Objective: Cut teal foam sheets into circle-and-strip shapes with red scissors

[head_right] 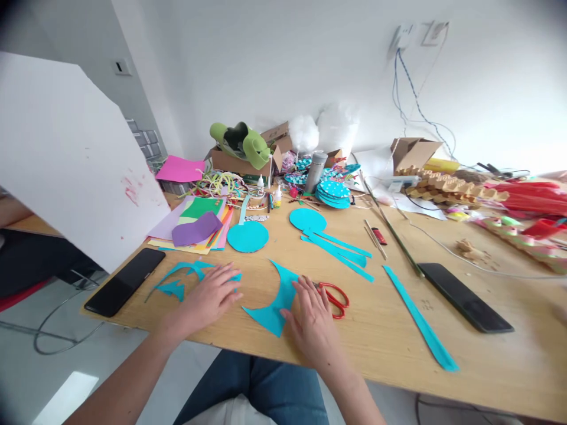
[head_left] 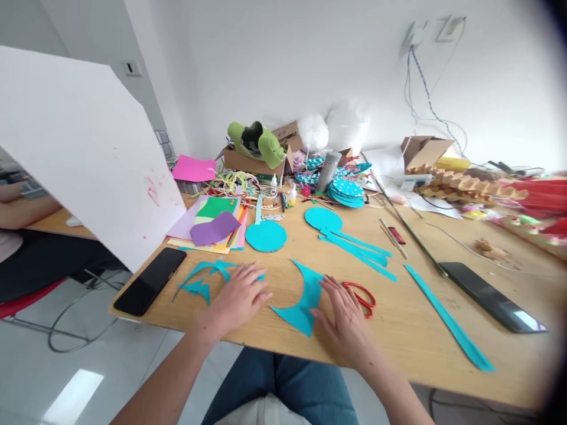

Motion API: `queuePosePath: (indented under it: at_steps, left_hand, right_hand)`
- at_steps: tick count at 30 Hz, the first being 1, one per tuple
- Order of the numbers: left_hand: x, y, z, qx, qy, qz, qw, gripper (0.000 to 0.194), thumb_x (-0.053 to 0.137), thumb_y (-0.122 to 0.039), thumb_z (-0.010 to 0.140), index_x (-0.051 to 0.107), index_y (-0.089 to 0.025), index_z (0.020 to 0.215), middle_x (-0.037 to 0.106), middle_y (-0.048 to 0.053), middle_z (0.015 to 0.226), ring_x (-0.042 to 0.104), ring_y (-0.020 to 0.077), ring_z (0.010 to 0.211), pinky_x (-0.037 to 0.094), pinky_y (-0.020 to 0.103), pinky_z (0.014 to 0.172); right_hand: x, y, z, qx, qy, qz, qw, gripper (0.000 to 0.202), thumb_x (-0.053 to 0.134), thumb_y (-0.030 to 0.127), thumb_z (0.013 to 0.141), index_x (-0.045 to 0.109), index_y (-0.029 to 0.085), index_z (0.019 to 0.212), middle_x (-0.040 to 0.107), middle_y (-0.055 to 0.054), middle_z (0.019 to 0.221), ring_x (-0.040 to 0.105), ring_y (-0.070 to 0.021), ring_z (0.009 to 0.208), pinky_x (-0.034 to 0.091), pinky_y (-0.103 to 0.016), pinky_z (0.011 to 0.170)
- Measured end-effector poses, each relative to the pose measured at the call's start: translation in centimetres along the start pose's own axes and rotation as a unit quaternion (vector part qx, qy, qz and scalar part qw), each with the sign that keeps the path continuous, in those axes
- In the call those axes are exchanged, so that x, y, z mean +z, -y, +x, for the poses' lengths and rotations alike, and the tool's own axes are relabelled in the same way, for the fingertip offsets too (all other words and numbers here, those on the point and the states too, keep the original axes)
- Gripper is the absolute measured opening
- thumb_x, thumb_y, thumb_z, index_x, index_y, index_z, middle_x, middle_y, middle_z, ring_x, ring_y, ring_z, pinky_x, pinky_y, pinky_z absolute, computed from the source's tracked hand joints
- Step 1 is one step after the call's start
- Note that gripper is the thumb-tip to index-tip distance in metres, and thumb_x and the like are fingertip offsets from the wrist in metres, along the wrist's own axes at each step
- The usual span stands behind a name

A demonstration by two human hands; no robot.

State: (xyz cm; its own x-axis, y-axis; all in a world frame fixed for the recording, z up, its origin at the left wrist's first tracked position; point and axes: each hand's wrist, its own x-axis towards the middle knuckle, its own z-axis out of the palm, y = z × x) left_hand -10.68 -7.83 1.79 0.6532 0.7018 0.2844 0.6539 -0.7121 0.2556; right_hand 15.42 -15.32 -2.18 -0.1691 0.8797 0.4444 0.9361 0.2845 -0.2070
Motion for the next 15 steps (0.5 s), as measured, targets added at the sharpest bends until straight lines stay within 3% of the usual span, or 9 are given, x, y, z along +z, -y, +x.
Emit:
queuePosePath:
  at_steps: [4, 7, 9, 12, 15]
  left_hand:
    - [0.5, -3.2, -0.2, 0.054, -0.01, -0.03, 0.998, 0.03, 0.048, -0.033, 0.092, 0.062, -0.022, 0.115, 0.057, 0.007, 0.131, 0.04, 0.0233, 0.133, 0.033, 0.047, 0.11]
    - [1.9, -5.4, -1.1, 0.09, 0.009, -0.043, 0.995, 0.035, 0.053, -0.038, 0.089, 0.059, -0.022, 0.12, 0.058, 0.006, 0.13, 0.036, 0.0229, 0.136, 0.028, 0.046, 0.113]
    - [2.9, -6.3, -1.9, 0.104, 0.015, -0.04, 0.994, 0.045, 0.055, -0.042, 0.087, 0.055, -0.02, 0.125, 0.057, 0.007, 0.132, 0.038, 0.0231, 0.134, 0.027, 0.045, 0.114]
    - [3.8, -6.9, -2.8, 0.114, 0.026, -0.017, 0.993, 0.059, 0.06, -0.05, 0.08, 0.051, -0.017, 0.129, 0.053, 0.01, 0.136, 0.041, 0.0277, 0.132, 0.031, 0.048, 0.112]
    - [4.4, -6.9, -3.4, 0.123, -0.013, -0.004, 0.992, 0.048, 0.064, -0.043, 0.08, 0.057, -0.019, 0.122, 0.059, 0.009, 0.129, 0.043, 0.0277, 0.13, 0.03, 0.052, 0.112]
  right_hand:
    - [-0.6, 1.5, -2.7, -0.093, 0.048, -0.025, 0.994, 0.079, 0.052, 0.056, 0.085, 0.027, 0.011, 0.146, 0.044, -0.02, 0.142, 0.029, -0.0338, 0.138, 0.025, -0.059, 0.108]
    - [-0.4, 2.6, -4.8, -0.134, 0.088, -0.043, 0.986, 0.089, 0.053, 0.061, 0.082, 0.023, 0.01, 0.148, 0.039, -0.019, 0.146, 0.027, -0.035, 0.139, 0.02, -0.061, 0.109]
    - [-0.2, 2.9, -5.7, -0.125, 0.081, -0.062, 0.987, 0.082, 0.055, 0.055, 0.083, 0.027, 0.011, 0.147, 0.038, -0.018, 0.147, 0.028, -0.034, 0.138, 0.019, -0.059, 0.111]
    - [-0.3, 3.1, -6.4, -0.112, 0.047, -0.08, 0.989, 0.055, 0.054, 0.031, 0.089, 0.04, 0.016, 0.141, 0.047, -0.012, 0.142, 0.036, -0.0297, 0.135, 0.022, -0.055, 0.112]
    - [-0.8, 3.5, -6.4, -0.12, 0.026, -0.052, 0.991, 0.04, 0.05, 0.017, 0.09, 0.052, 0.02, 0.131, 0.059, -0.009, 0.131, 0.046, -0.0262, 0.129, 0.031, -0.052, 0.109]
